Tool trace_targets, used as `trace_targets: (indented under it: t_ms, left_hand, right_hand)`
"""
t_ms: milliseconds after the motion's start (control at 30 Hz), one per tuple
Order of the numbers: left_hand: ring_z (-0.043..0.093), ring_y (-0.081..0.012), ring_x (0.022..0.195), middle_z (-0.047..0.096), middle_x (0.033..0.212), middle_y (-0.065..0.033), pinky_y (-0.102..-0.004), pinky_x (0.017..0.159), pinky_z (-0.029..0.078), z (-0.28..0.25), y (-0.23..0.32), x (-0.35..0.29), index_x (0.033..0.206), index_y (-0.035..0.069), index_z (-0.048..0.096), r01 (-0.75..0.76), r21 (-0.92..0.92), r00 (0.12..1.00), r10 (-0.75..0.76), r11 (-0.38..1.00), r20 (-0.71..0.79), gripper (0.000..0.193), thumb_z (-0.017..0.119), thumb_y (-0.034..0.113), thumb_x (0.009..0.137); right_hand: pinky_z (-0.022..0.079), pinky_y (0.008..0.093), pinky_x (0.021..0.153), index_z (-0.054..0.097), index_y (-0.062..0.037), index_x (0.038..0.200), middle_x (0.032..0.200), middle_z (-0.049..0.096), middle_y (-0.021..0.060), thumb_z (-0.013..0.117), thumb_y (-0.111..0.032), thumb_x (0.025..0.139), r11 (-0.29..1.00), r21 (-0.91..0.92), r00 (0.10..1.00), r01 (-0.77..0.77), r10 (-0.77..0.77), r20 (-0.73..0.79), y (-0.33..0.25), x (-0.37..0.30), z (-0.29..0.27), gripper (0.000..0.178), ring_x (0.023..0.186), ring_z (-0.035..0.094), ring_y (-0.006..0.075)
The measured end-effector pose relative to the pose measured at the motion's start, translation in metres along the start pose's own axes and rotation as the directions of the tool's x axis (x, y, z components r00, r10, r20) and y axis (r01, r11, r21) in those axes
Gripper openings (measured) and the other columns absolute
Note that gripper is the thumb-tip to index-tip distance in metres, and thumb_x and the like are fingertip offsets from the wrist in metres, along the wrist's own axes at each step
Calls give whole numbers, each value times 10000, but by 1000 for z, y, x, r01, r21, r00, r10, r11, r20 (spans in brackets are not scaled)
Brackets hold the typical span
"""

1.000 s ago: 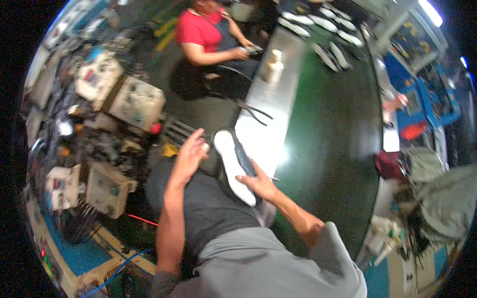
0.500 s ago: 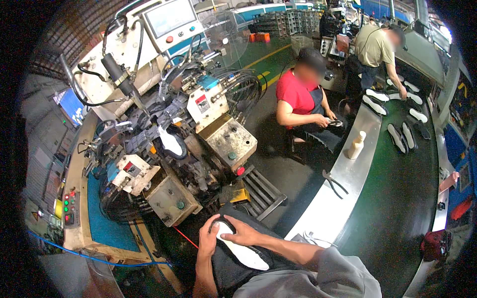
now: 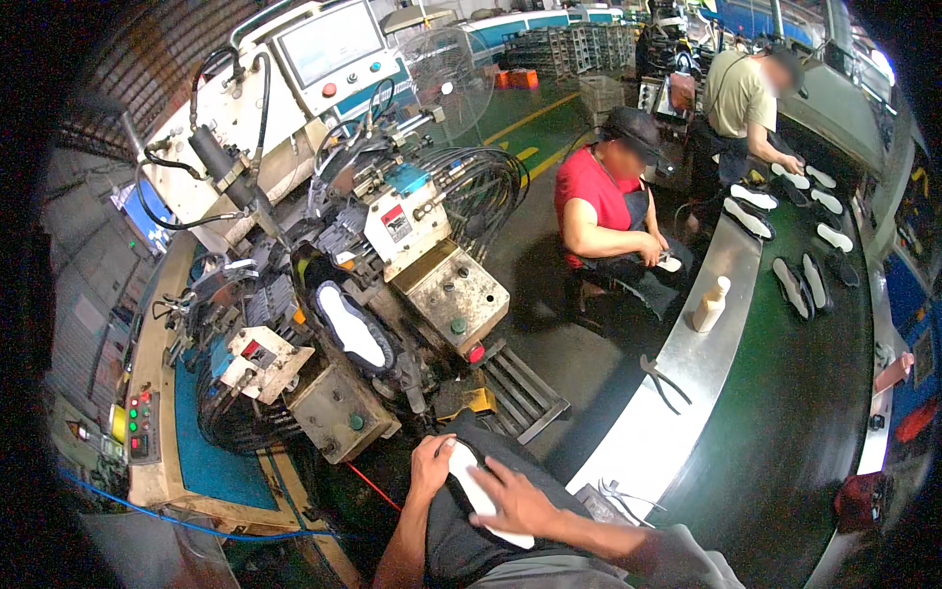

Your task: Operate industrial machinery to bond soles to shoe uppers.

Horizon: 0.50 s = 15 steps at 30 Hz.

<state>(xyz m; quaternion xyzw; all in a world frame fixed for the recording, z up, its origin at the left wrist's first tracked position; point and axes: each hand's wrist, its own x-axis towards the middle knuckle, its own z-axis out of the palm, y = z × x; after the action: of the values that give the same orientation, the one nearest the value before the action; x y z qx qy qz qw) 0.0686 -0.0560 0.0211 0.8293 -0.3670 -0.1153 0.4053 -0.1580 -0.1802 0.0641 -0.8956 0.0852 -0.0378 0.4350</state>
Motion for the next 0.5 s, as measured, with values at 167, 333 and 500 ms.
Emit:
trace_targets:
  t_ms: [167, 333, 500]
  left_hand:
    - [713, -435, 1045, 735, 1083, -249, -473, 918, 559, 1, -1, 11, 1269, 39, 774, 58, 47, 993, -63, 997, 103, 312, 654, 245, 1069]
    - [709, -451, 1077, 741, 1127, -263, -484, 950, 554, -12, 4, 3, 1314, 38, 756, 70, 74, 978, -83, 995, 191, 349, 628, 270, 1086]
    - [720, -420, 1168, 733, 1268, -281, -486, 1003, 547, -8, -24, -4, 1429, 3, 673, 113, 41, 962, -120, 993, 245, 431, 579, 294, 1125]
  right_hand:
    - [546, 614, 1074, 396, -427, 1672, 1757, 185, 305, 771, -460, 958, 917, -357, 981, 177, -134, 142, 3, -54, -10, 807, 1277, 551, 623]
    - [551, 579, 1066, 450, -464, 1640, 1746, 210, 321, 763, -411, 956, 895, -351, 962, 273, -251, 110, 25, -57, -8, 754, 1169, 601, 550]
    - [562, 573, 1028, 527, -443, 1601, 1744, 220, 321, 755, -396, 959, 938, -213, 956, 272, -239, 170, 35, -43, -20, 683, 1113, 609, 521]
